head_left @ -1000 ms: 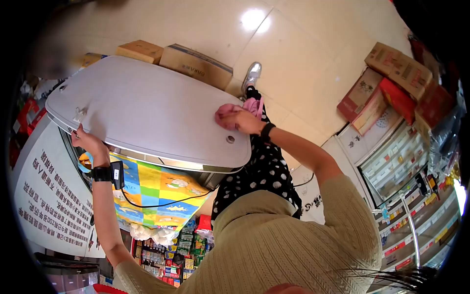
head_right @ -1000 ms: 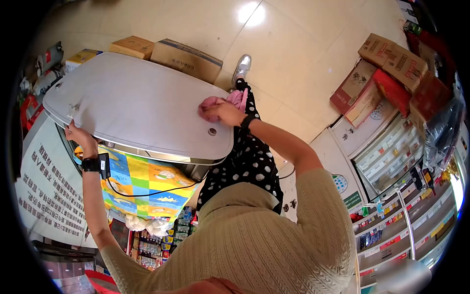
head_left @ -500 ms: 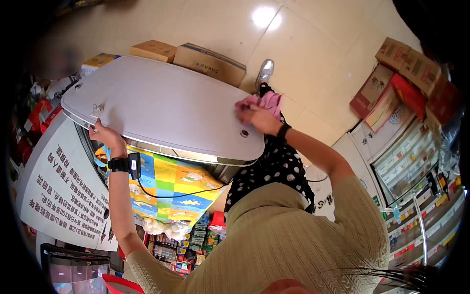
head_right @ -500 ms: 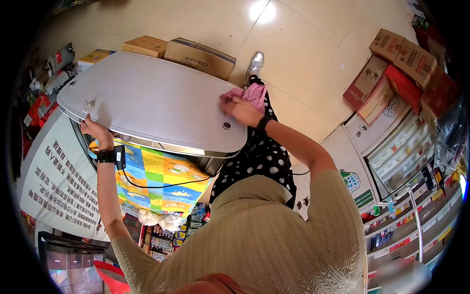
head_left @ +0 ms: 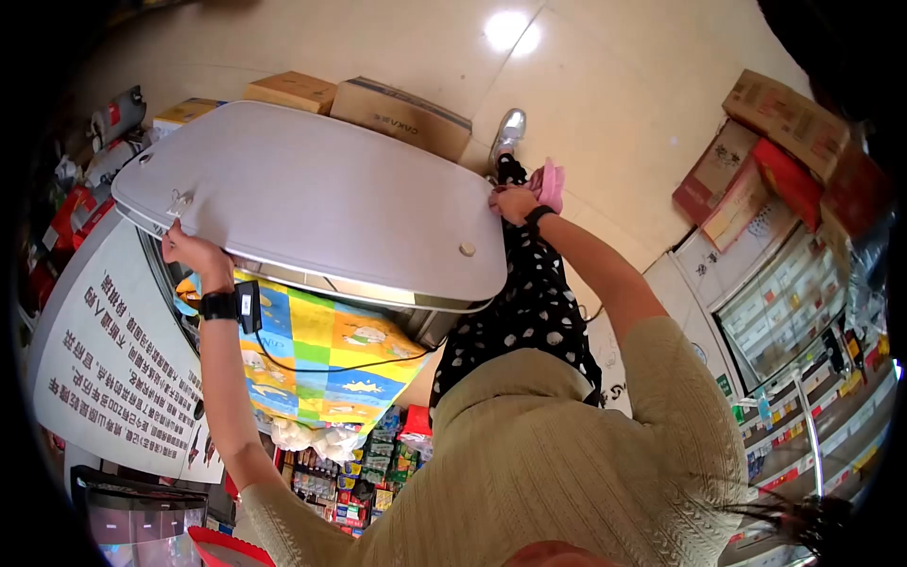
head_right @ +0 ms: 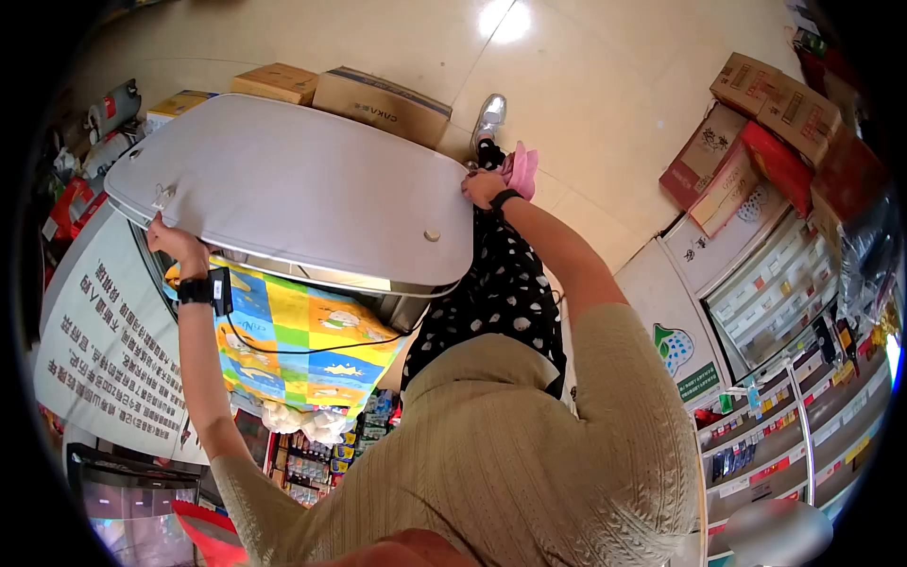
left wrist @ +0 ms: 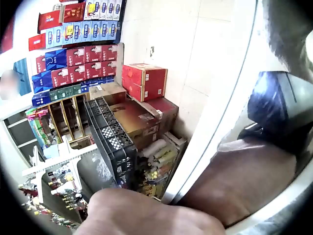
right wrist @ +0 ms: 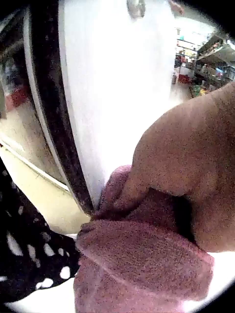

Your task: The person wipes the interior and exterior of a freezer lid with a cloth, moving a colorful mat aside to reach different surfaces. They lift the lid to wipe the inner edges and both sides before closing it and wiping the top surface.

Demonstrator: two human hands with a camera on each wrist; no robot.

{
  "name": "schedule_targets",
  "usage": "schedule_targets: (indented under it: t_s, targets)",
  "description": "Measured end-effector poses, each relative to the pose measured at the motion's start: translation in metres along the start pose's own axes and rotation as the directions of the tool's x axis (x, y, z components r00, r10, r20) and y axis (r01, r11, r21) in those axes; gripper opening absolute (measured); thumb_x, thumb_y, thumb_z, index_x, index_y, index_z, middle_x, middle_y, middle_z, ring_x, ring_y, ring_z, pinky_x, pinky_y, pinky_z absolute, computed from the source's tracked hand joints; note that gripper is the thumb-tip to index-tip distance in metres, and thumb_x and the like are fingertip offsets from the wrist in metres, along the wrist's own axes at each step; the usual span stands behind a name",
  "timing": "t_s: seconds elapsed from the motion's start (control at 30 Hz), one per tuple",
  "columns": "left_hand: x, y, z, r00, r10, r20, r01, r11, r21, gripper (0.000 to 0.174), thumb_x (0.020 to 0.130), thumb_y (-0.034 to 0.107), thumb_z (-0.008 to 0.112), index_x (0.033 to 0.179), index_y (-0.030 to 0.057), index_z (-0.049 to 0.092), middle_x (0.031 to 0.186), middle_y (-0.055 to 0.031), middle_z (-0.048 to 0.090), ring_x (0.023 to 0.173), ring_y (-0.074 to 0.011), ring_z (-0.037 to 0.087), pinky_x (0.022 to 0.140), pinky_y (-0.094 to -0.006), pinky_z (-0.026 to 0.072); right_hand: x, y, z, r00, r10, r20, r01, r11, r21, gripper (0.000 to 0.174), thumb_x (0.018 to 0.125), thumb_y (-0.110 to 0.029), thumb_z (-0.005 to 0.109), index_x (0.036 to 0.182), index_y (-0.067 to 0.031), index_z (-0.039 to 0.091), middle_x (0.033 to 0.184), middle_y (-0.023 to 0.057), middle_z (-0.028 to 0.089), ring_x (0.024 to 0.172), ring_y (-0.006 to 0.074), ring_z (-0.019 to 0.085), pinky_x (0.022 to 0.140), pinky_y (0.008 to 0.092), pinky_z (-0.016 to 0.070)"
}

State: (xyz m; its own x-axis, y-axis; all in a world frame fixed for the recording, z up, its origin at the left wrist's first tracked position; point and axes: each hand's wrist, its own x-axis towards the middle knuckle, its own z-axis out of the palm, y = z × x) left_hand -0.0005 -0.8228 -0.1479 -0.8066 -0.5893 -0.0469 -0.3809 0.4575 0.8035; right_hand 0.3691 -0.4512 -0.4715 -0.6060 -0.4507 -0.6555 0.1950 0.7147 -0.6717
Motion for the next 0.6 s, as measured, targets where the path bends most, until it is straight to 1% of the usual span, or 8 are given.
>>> schedule_targets:
  t_s: [0.1,0.17,0.23,0.3,0.37,0.43,0.57,0.6]
  targets:
    - [-0.001,0.002,0.006,0.994,0.049,-0.097,-0.060,0.992,-0.111,0.043,0.089,0.030,0.058,0.119,0.0029,0.046,0.118,-0.0172,0.054,0.110,-0.0279,0.054,0.096,-0.0445,0.0460,-0.064,-0.024,-0.033,0.961,0.045,-0.272,-0.018,0.995,0.098,0.046,0.081,-0.007,0.057,0.125,-0.0170,0.064,0.115,0.0188,0.068,0.115,0.0413,0.059,0.097,0.0487,0.0474]
    - [0.020,-0.012,-0.006,1.000,0.023,0.007,-0.022,0.997,-0.072,0.052,0.090,0.027,0.058,0.130,0.0016,0.036,0.125,-0.0176,0.049,0.117,-0.0282,0.051,0.098,-0.0411,0.0456,-0.080,-0.021,-0.034,0.953,0.110,-0.283,-0.065,0.984,0.163,0.058,0.078,0.002,0.056,0.133,-0.0149,0.059,0.124,0.0199,0.063,0.118,0.0429,0.056,0.100,0.0490,0.0462]
    - [0.013,-0.001,-0.027,0.980,-0.001,0.200,0.055,0.963,-0.263,0.049,0.090,0.030,0.060,0.126,0.0027,0.042,0.116,-0.0144,0.054,0.108,-0.0250,0.053,0.093,-0.0359,0.0464,-0.104,-0.037,-0.046,0.914,0.206,-0.350,-0.091,0.943,0.319,0.056,0.077,0.002,0.055,0.132,-0.0096,0.059,0.129,0.0204,0.060,0.118,0.0440,0.055,0.099,0.0487,0.0463]
    - [-0.006,-0.003,-0.052,0.877,-0.403,0.263,0.480,0.775,-0.411,0.040,0.090,0.035,0.061,0.115,0.0064,0.048,0.105,-0.0085,0.055,0.097,-0.0198,0.053,0.084,-0.0318,0.0456,-0.127,-0.050,-0.056,0.915,0.136,-0.379,-0.020,0.955,0.295,0.056,0.077,0.002,0.061,0.132,-0.0055,0.057,0.116,0.0196,0.068,0.113,0.0386,0.062,0.095,0.0424,0.0515]
    - [-0.053,0.002,-0.064,0.830,-0.527,0.180,0.540,0.682,-0.493,0.035,0.090,0.040,0.061,0.105,0.0101,0.050,0.099,-0.0050,0.051,0.091,-0.0164,0.050,0.077,-0.0301,0.0429,-0.142,-0.065,-0.064,0.948,-0.138,-0.286,0.301,0.678,0.671,0.053,0.075,0.006,0.064,0.127,-0.0039,0.061,0.126,0.0147,0.065,0.118,0.0300,0.061,0.100,0.0375,0.0490]
    - [-0.083,-0.027,-0.079,0.931,-0.349,0.104,0.360,0.832,-0.423,0.034,0.091,0.039,0.058,0.109,0.0108,0.048,0.114,-0.0039,0.054,0.097,-0.0170,0.054,0.074,-0.0321,0.0452,-0.151,-0.079,-0.061,0.962,-0.099,-0.256,0.270,0.497,0.824,0.054,0.077,0.009,0.062,0.129,-0.0041,0.061,0.135,0.0084,0.060,0.124,0.0211,0.055,0.106,0.0315,0.0439]
    - [-0.144,-0.027,-0.045,0.999,-0.010,0.032,0.018,0.965,-0.261,0.025,0.096,0.031,0.048,0.107,0.0091,0.055,0.107,-0.0044,0.060,0.101,-0.0208,0.059,0.085,-0.0384,0.0493,-0.149,-0.099,-0.033,0.942,-0.078,-0.328,0.331,0.389,0.860,0.049,0.083,0.006,0.060,0.131,-0.0044,0.060,0.135,0.0092,0.060,0.124,0.0205,0.056,0.107,0.0310,0.0429]
    - [-0.146,-0.035,-0.037,0.990,-0.099,0.100,0.126,0.941,-0.313,0.026,0.096,0.029,0.047,0.109,0.0085,0.057,0.106,-0.0048,0.062,0.101,-0.0223,0.060,0.088,-0.0396,0.0496,-0.142,-0.099,-0.022,0.956,-0.074,-0.284,0.292,0.339,0.894,0.046,0.086,0.002,0.060,0.131,-0.0040,0.060,0.133,0.0096,0.061,0.123,0.0207,0.057,0.107,0.0312,0.0427]
